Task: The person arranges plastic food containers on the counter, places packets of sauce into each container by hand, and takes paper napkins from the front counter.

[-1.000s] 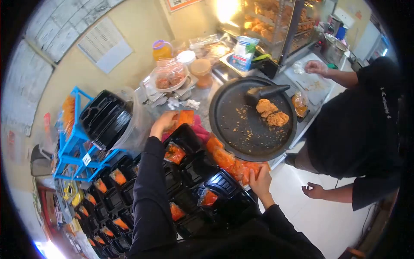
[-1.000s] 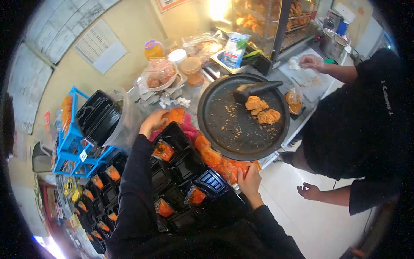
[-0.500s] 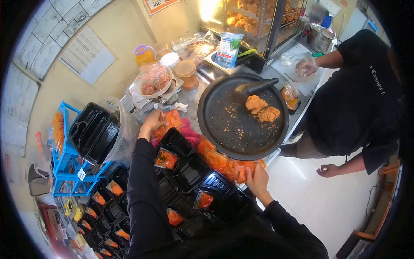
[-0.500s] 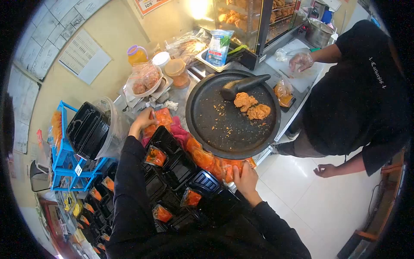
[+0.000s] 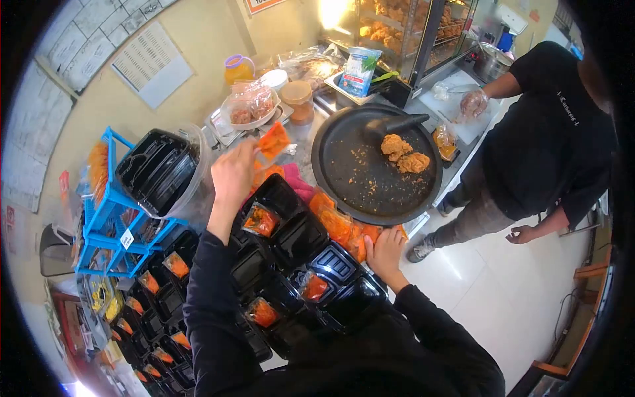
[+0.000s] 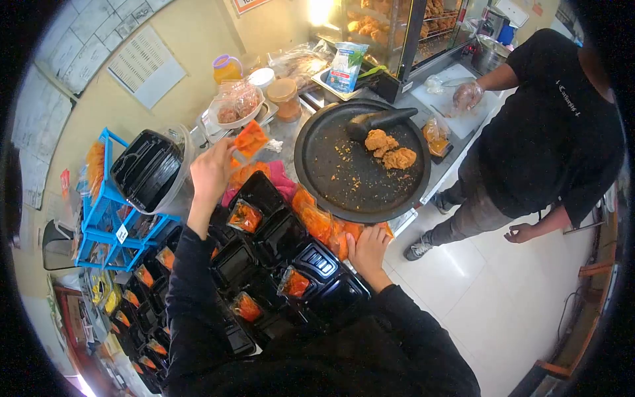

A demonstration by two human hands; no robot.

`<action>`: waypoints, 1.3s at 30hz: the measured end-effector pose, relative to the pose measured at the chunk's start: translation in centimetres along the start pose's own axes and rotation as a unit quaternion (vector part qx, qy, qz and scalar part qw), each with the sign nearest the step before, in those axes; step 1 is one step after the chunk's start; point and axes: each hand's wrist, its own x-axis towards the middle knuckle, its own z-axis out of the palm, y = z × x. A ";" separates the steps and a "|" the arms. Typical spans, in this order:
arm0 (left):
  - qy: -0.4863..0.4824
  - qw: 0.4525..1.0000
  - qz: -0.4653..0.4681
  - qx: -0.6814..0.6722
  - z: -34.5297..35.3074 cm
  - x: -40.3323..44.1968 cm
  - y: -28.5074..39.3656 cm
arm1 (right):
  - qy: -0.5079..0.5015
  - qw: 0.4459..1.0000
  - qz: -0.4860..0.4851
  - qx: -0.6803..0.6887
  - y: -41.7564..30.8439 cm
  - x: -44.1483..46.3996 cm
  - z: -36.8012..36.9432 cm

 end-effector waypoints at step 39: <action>-0.175 0.893 0.162 -0.383 -9.2 -17.6 21.8 | -0.333 0.682 -0.054 0.648 -1.5 -6.8 -16.1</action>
